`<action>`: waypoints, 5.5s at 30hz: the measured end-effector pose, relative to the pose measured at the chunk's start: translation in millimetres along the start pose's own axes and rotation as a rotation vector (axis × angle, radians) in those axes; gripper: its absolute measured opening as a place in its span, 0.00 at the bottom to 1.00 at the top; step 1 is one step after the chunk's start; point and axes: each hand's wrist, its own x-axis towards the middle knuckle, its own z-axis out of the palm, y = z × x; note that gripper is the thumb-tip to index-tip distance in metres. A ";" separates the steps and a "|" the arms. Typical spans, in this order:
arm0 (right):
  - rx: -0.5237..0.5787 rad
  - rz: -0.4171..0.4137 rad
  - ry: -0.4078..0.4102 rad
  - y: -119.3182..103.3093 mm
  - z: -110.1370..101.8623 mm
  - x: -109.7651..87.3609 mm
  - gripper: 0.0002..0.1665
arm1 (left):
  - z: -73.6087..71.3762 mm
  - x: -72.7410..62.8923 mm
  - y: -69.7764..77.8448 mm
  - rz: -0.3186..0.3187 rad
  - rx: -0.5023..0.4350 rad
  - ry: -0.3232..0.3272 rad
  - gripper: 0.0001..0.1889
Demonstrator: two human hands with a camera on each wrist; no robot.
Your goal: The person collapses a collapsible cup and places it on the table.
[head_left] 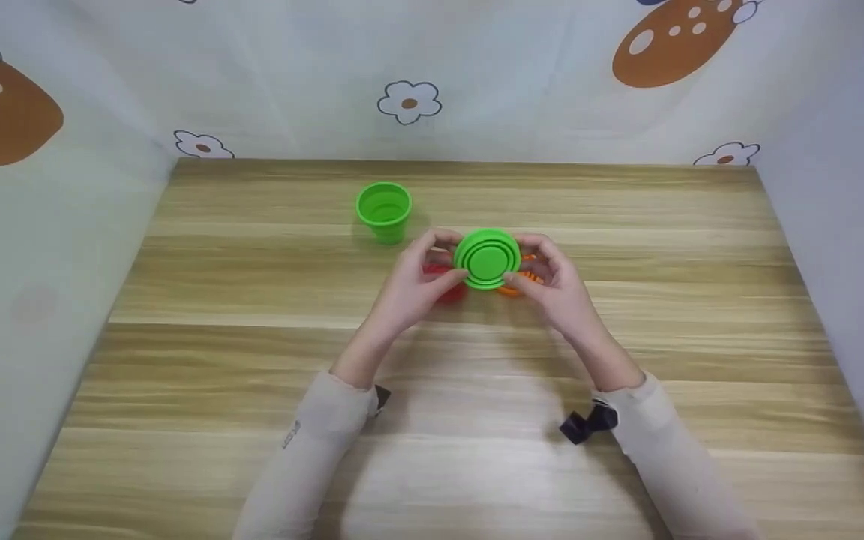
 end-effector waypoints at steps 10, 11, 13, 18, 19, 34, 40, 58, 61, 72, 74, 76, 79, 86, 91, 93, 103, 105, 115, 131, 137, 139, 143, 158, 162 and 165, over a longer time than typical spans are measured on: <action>0.034 0.032 0.006 -0.6 -4.0 -1.9 0.21 | -2.4 -0.5 -0.7 0.020 -0.038 0.005 0.20; 0.039 0.036 0.011 -0.8 -4.0 -2.0 0.21 | -2.8 -0.5 -0.6 0.019 -0.038 0.005 0.20; 0.047 0.044 0.018 -1.3 -4.1 -2.2 0.20 | -3.6 -0.7 -1.1 0.021 -0.041 0.005 0.19; 0.055 0.054 0.015 -1.6 -5.2 -2.2 0.19 | -4.9 -1.2 -1.0 0.028 -0.066 0.003 0.19; 0.057 0.052 0.013 -1.2 -5.6 -2.1 0.19 | -4.9 -1.2 -0.6 0.028 -0.068 0.003 0.19; 0.122 0.144 -0.061 -3.5 -6.5 -2.1 0.15 | -5.2 -0.9 -1.6 0.076 -0.025 0.009 0.18; 0.137 0.132 -0.051 -4.4 -5.9 -2.2 0.15 | -4.2 0.5 -1.7 0.085 0.028 0.058 0.17; 0.024 0.034 0.050 -1.5 -5.6 5.6 0.23 | -4.1 3.0 -1.9 0.057 -0.011 0.087 0.17; 0.029 0.023 0.070 -0.7 -5.3 9.4 0.24 | -4.3 4.6 -2.4 0.043 -0.006 0.102 0.18; 0.008 0.004 0.117 3.7 -7.4 27.6 0.24 | -2.0 20.1 -9.7 -0.019 -0.014 0.115 0.22; 0.006 0.009 0.122 5.3 -7.8 31.9 0.23 | -1.7 24.1 -12.1 -0.035 -0.024 0.112 0.22; 0.010 0.022 0.126 7.2 -8.4 36.1 0.23 | -1.1 28.8 -15.1 -0.048 -0.041 0.107 0.23; 0.002 0.048 0.122 10.0 -8.8 41.8 0.23 | 0.7 35.6 -18.8 -0.065 -0.070 0.097 0.23; -0.013 0.122 0.086 21.3 -10.8 53.2 0.25 | 5.2 50.1 -26.6 -0.133 -0.043 0.050 0.26; 0.045 0.186 0.088 27.6 -12.0 59.4 0.25 | 7.4 59.8 -31.8 -0.198 0.004 0.018 0.28; 0.081 0.224 0.093 29.5 -12.8 61.9 0.25 | 8.0 63.5 -33.2 -0.221 0.012 0.006 0.28; 0.221 0.359 0.058 28.9 -16.1 69.2 0.29 | 5.8 72.4 -36.1 -0.316 0.049 -0.071 0.29; 0.231 0.369 0.060 28.4 -16.4 70.1 0.29 | 5.1 72.7 -36.4 -0.335 0.053 -0.085 0.29; 0.234 0.405 0.053 23.7 -18.4 70.7 0.31 | 4.0 71.7 -36.1 -0.371 0.023 -0.105 0.31; 0.204 0.311 0.058 4.8 -8.5 78.3 0.31 | -7.2 61.5 -17.7 -0.172 0.047 -0.099 0.27; 0.158 0.290 0.035 -2.7 1.7 82.2 0.28 | -14.7 60.6 -5.7 -0.114 0.048 -0.077 0.26; 0.153 0.284 0.027 -4.2 5.4 83.7 0.28 | -17.8 60.1 -0.7 -0.101 0.045 -0.064 0.26; 0.154 0.261 0.015 -5.6 12.9 86.0 0.27 | -25.7 59.8 8.4 -0.060 0.034 -0.035 0.25; 0.104 0.212 -0.028 -4.0 55.7 91.8 0.24 | -64.5 64.0 11.2 -0.032 0.018 0.096 0.25; 0.115 0.214 -0.040 0.3 67.3 91.9 0.24 | -74.4 63.3 5.5 -0.027 0.001 0.153 0.24; 0.124 0.217 -0.057 5.0 74.7 91.8 0.26 | -82.2 63.0 -1.1 -0.023 -0.017 0.205 0.23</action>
